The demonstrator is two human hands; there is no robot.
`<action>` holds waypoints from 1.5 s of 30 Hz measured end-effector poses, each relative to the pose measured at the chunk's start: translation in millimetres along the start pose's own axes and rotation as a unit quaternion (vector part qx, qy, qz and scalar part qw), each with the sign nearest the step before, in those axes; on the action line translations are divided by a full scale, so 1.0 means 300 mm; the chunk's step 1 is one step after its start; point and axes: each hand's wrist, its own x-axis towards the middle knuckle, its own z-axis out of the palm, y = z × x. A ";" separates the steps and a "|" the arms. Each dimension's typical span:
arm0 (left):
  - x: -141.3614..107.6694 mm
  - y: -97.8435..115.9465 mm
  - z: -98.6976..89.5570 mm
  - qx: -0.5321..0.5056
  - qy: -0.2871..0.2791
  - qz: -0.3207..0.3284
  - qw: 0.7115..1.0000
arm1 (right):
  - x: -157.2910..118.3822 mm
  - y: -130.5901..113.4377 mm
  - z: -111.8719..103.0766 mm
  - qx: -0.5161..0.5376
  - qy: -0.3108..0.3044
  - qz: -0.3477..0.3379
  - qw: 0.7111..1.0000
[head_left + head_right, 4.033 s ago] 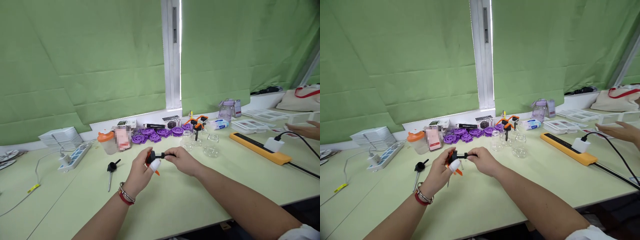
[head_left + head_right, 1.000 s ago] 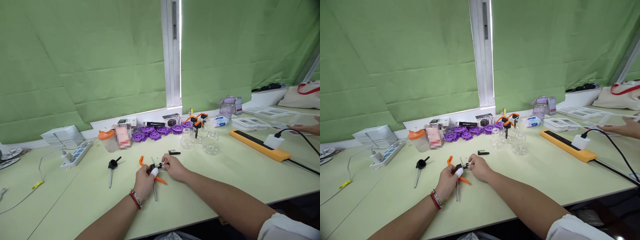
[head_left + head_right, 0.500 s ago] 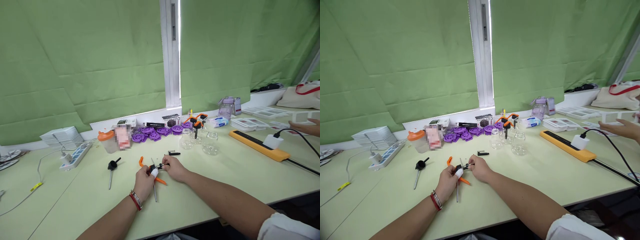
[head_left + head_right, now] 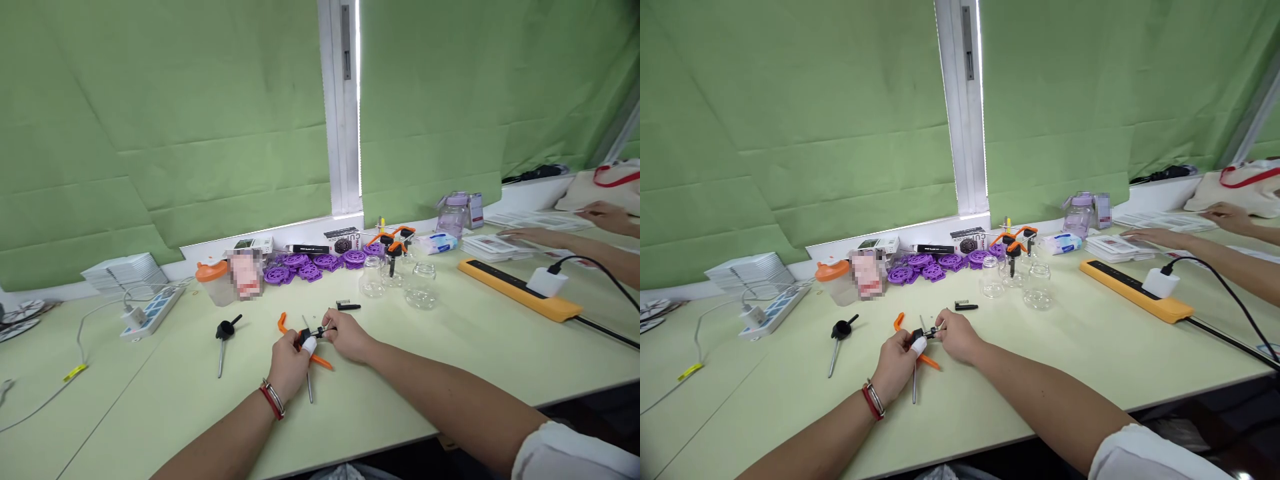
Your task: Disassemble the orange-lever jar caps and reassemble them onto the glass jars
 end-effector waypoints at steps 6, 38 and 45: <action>0.000 0.006 -0.001 0.004 -0.003 0.000 1.000 | -0.012 -0.018 -0.013 -0.008 -0.001 -0.008 1.000; -0.004 0.021 -0.003 0.000 -0.012 -0.011 1.000 | -0.011 -0.023 -0.012 -0.031 0.016 -0.006 0.999; 0.003 0.023 0.000 0.001 -0.005 -0.012 1.000 | -0.012 -0.020 -0.012 -0.028 0.012 0.000 1.000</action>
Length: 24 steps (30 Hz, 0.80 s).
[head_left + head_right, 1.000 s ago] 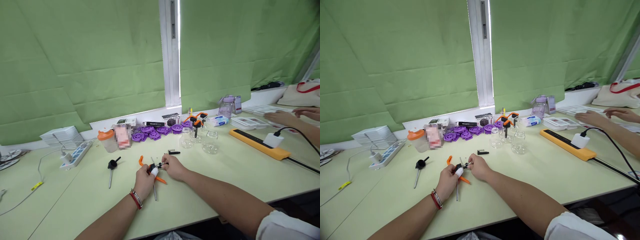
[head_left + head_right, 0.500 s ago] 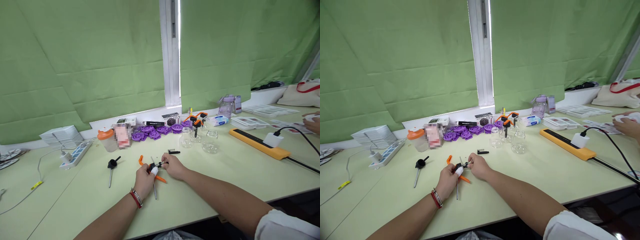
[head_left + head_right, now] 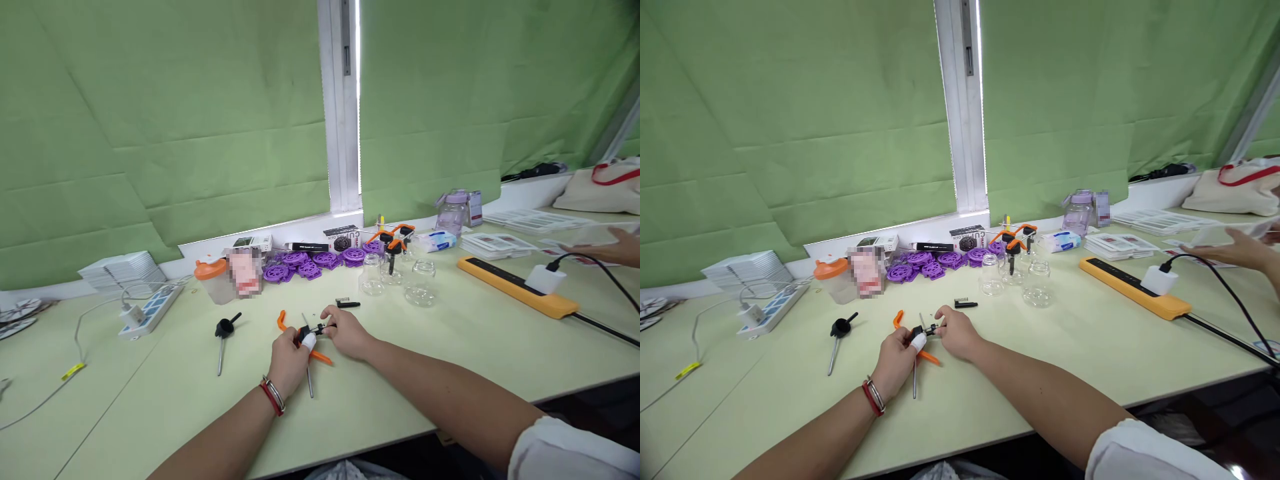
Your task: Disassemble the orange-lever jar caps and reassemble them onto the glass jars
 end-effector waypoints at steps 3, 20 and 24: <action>0.001 -0.005 0.001 -0.001 0.003 0.001 1.000 | 0.006 0.008 0.008 0.001 0.002 0.001 1.000; -0.002 -0.012 -0.001 0.019 0.004 0.010 1.000 | -0.009 -0.002 0.006 0.006 0.027 -0.002 1.000; -0.003 -0.007 -0.001 0.020 0.003 0.011 1.000 | -0.008 -0.002 0.007 0.012 0.015 0.003 1.000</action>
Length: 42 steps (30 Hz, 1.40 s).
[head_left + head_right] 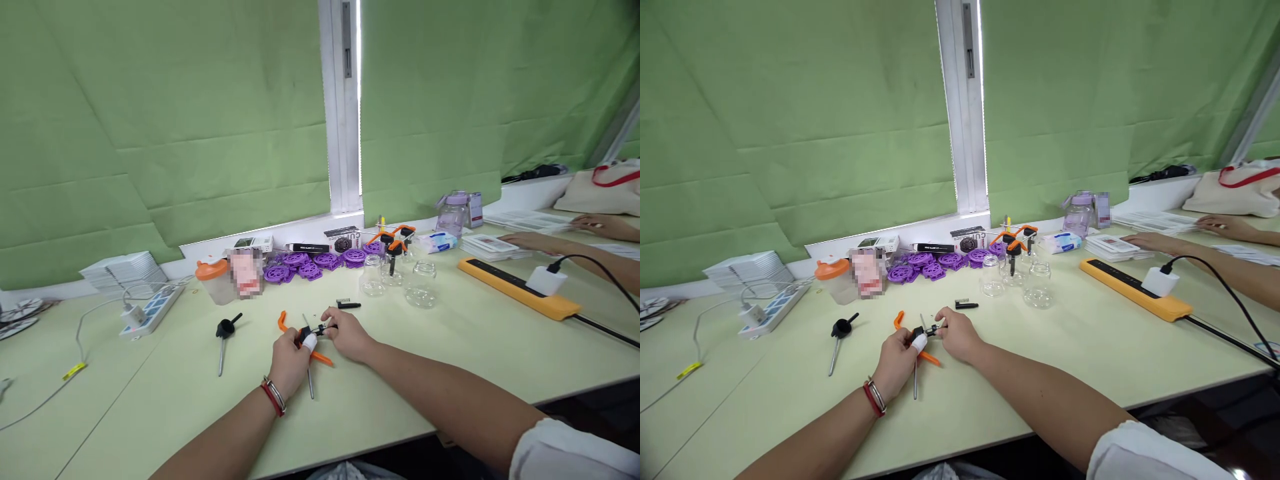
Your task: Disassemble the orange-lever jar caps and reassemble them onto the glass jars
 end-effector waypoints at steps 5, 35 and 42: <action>0.002 -0.011 0.002 -0.002 0.005 0.010 1.000 | 0.007 0.009 0.011 0.001 0.006 0.002 1.000; -0.003 0.012 -0.006 0.022 0.009 0.031 0.999 | 0.004 0.014 0.016 -0.041 0.006 -0.011 0.999; 0.003 0.001 -0.001 0.023 0.002 0.029 0.999 | 0.006 0.009 0.016 -0.059 0.000 -0.017 0.998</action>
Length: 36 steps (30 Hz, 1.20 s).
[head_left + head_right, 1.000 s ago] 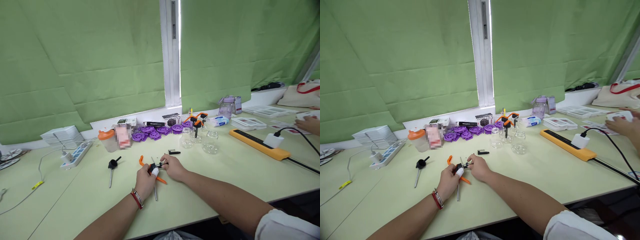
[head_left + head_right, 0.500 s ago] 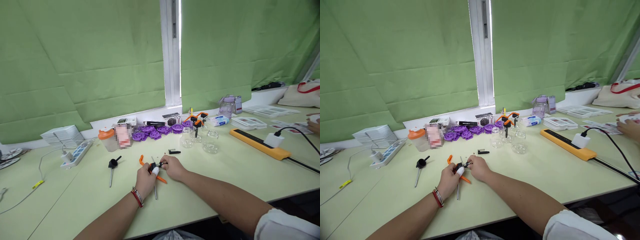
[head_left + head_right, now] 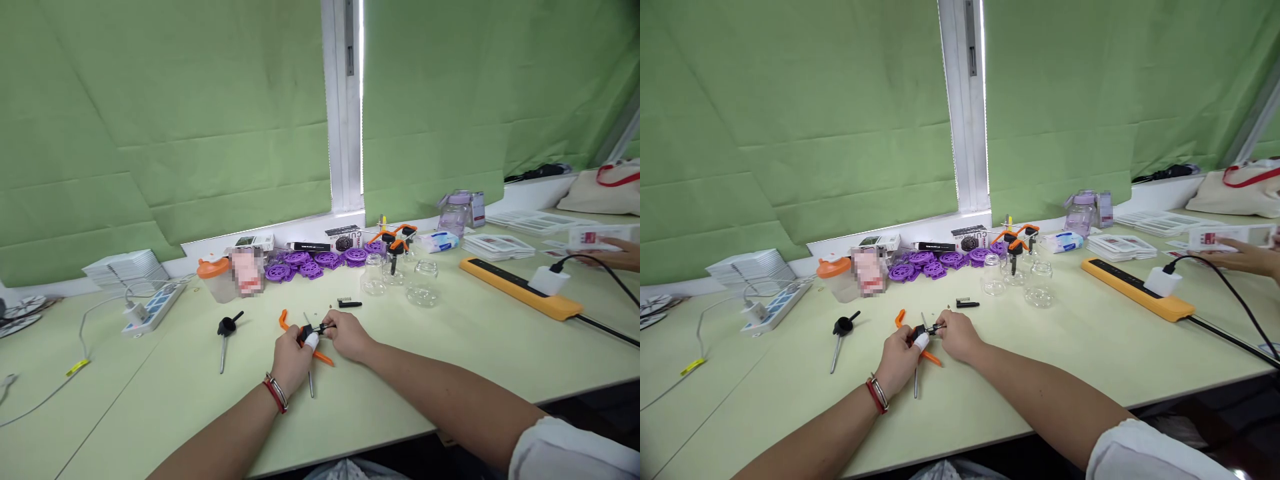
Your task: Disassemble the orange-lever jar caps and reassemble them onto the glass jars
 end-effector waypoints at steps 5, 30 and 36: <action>0.001 -0.002 0.000 -0.007 0.005 -0.002 1.000 | -0.001 -0.002 -0.001 0.007 -0.004 0.004 1.000; 0.111 -0.035 -0.187 0.034 0.097 -0.085 0.991 | 0.053 0.122 -0.209 0.029 0.028 0.096 0.995; 0.165 -0.075 -0.301 0.220 0.063 -0.161 0.960 | 0.071 0.133 -0.234 -0.060 0.038 0.082 0.994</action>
